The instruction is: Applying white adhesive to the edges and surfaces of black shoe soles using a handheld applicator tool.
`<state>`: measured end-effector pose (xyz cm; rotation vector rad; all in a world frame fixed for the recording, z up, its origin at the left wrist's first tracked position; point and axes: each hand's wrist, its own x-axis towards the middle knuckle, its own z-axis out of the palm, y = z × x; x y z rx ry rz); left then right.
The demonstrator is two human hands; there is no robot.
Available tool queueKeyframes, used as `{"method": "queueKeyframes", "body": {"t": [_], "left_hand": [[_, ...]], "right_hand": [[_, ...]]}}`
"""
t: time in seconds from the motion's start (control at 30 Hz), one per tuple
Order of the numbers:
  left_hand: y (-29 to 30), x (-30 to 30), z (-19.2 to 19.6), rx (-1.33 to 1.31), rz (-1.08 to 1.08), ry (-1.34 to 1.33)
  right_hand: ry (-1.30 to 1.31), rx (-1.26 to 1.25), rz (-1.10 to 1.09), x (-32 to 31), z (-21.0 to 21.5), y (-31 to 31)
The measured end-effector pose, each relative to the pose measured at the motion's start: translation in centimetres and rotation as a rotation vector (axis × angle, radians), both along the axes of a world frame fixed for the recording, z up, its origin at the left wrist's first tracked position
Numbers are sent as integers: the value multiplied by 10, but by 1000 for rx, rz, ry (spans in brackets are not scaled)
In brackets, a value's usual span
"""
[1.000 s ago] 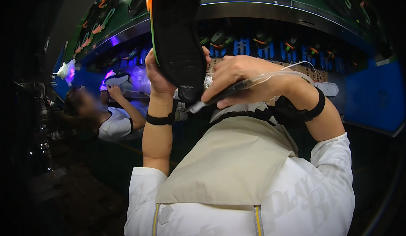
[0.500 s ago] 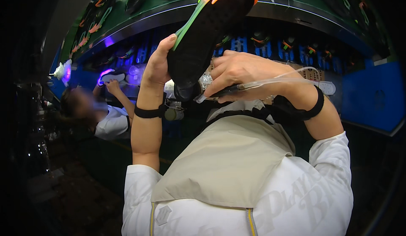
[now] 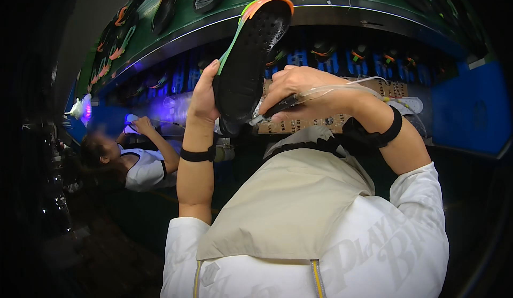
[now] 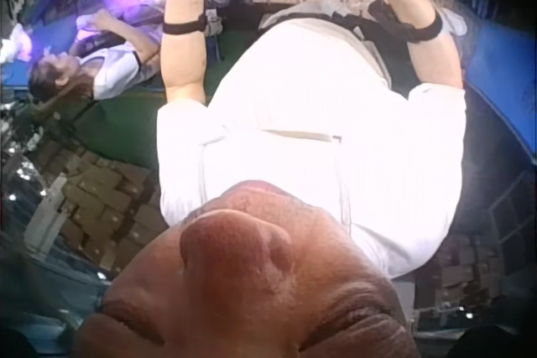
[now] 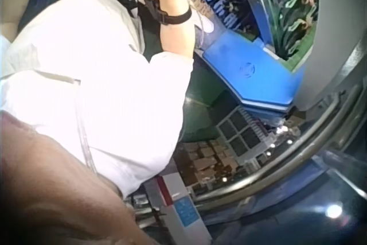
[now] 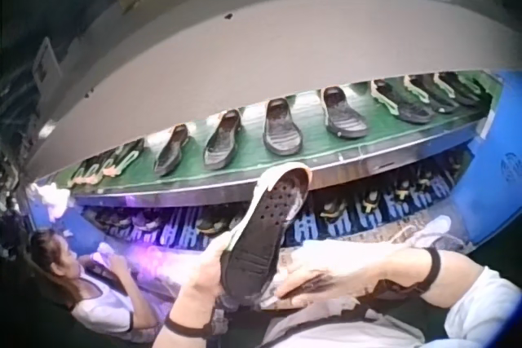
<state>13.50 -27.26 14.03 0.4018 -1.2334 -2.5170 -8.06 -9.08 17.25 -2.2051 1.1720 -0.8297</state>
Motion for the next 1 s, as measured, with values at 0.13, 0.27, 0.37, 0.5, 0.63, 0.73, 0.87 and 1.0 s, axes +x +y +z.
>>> {"method": "queueKeyframes", "body": {"t": [0.13, 0.27, 0.37, 0.5, 0.63, 0.73, 0.87, 1.0], "left_hand": [[18, 5, -24, 115, 106, 7], [37, 9, -43, 179, 130, -10], [50, 14, -51, 317, 26, 43], [59, 14, -59, 318, 51, -5], [53, 16, -64, 361, 102, 75], [49, 18, -70, 325, 154, 130], [51, 21, -75, 405, 117, 280], [61, 29, -75, 294, 193, 275]], "right_hand": [[-301, 13, -219, -7, -13, -6], [-471, 177, -487, -23, -26, -14], [-396, -5, -680, -45, -30, -28], [-175, -273, -744, -34, -39, -37], [-45, -390, -299, 9, -43, -20], [-22, -158, -36, 15, -35, -6], [-372, 166, -10, 5, -26, -1], [-659, 174, -458, 11, -31, -1]]}}
